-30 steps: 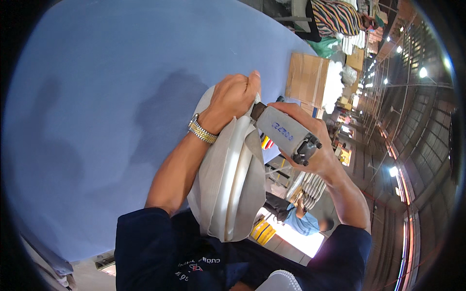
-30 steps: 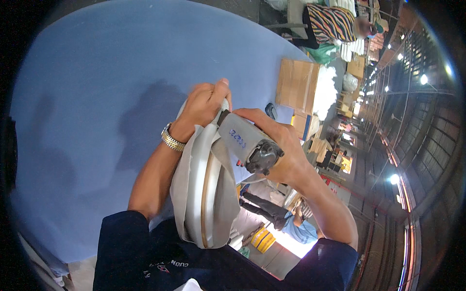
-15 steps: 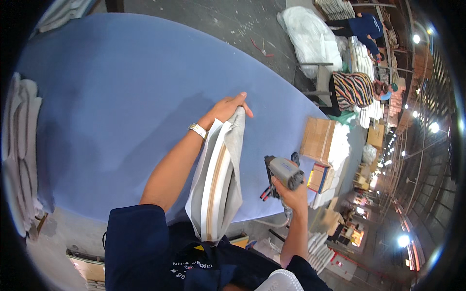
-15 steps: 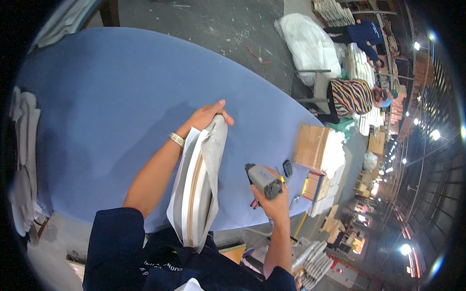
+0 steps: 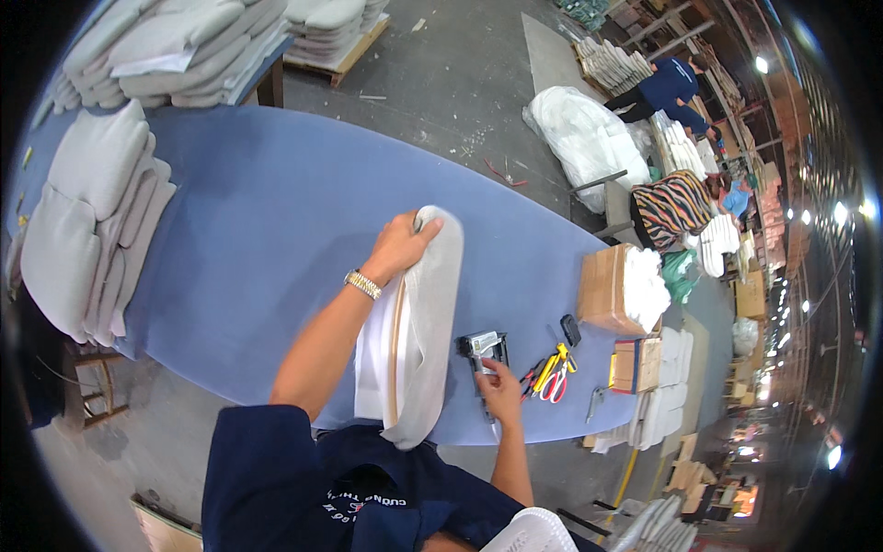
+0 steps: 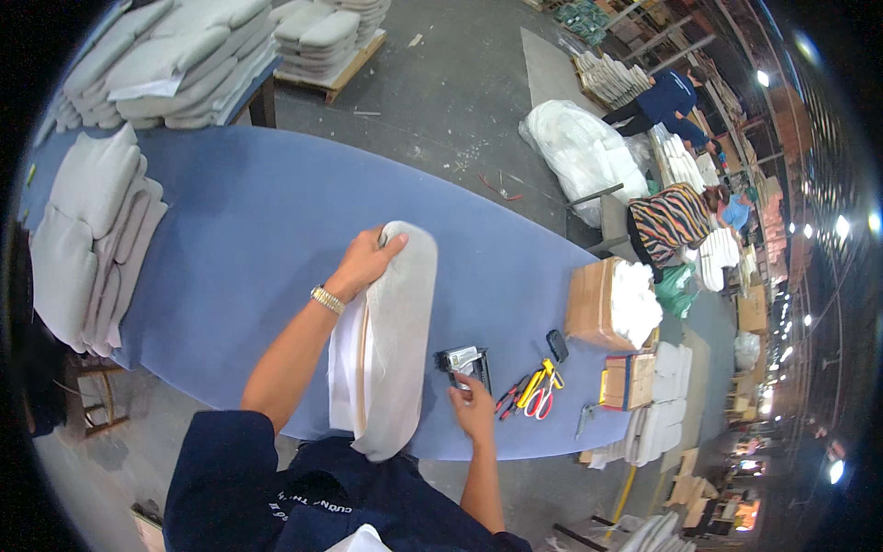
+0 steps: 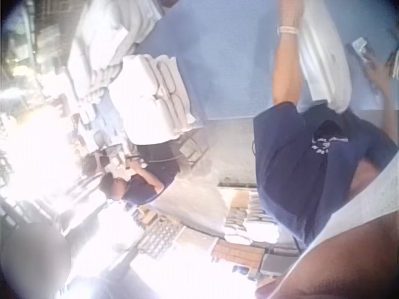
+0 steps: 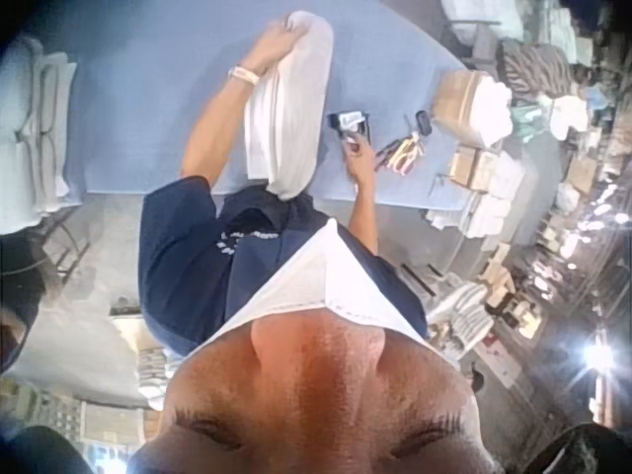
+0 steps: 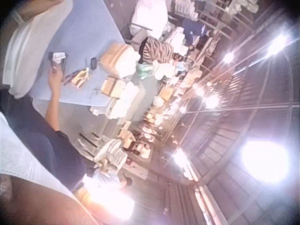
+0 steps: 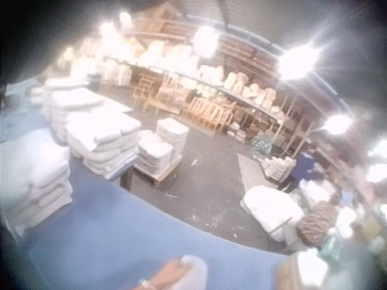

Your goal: The person assembles cushion covers by inserting foam inserts, aligning edges, and securing them with a staple gun. They trim excess fabric with scissors and stack the finished cushions on a nearby table.

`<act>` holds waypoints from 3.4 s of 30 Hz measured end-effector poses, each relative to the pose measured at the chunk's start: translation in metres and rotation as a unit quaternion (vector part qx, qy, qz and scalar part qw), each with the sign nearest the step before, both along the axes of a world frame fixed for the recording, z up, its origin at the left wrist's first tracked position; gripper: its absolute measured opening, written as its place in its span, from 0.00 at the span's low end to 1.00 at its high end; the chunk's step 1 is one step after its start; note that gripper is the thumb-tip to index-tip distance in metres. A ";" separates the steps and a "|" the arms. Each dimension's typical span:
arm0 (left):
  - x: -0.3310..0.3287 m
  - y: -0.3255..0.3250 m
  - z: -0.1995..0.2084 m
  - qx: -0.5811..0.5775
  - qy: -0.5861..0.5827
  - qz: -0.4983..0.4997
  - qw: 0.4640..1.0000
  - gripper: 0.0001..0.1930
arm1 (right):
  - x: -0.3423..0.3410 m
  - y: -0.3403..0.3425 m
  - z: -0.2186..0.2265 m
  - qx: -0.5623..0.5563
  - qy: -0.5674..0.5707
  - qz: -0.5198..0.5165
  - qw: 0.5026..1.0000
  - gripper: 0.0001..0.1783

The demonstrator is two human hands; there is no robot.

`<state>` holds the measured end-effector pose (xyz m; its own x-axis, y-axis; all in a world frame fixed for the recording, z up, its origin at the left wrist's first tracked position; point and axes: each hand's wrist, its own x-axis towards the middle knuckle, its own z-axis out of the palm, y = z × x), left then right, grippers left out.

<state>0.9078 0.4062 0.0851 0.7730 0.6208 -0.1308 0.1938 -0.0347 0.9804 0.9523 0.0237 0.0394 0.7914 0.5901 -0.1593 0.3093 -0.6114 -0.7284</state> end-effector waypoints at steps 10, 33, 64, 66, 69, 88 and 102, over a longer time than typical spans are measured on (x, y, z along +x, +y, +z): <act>-0.100 -0.131 0.167 0.326 -0.231 -0.092 0.912 0.35 | 0.064 0.008 0.199 0.304 -0.143 -0.001 0.942 0.17; -0.160 -0.175 0.149 0.345 -0.150 0.068 0.924 0.24 | 0.028 0.153 0.265 0.003 -0.223 0.641 0.735 0.29; -0.193 -0.161 0.199 0.534 0.136 0.231 0.802 0.25 | -0.005 0.247 0.149 0.381 0.172 0.348 0.839 0.41; -0.178 -0.162 0.210 0.511 0.212 0.238 0.799 0.27 | -0.029 0.246 0.154 0.379 0.135 0.361 0.842 0.41; -0.178 -0.157 0.215 0.473 0.286 0.249 0.795 0.29 | -0.043 0.248 0.151 0.389 0.110 0.363 0.840 0.40; -0.330 -0.052 0.120 0.338 -0.053 0.273 0.899 0.28 | -0.037 0.108 -0.114 0.115 0.520 0.095 0.841 0.39; -0.403 -0.053 -0.084 -0.190 -0.098 0.262 0.941 0.26 | -0.039 0.033 -0.007 -0.011 0.389 -0.001 0.921 0.37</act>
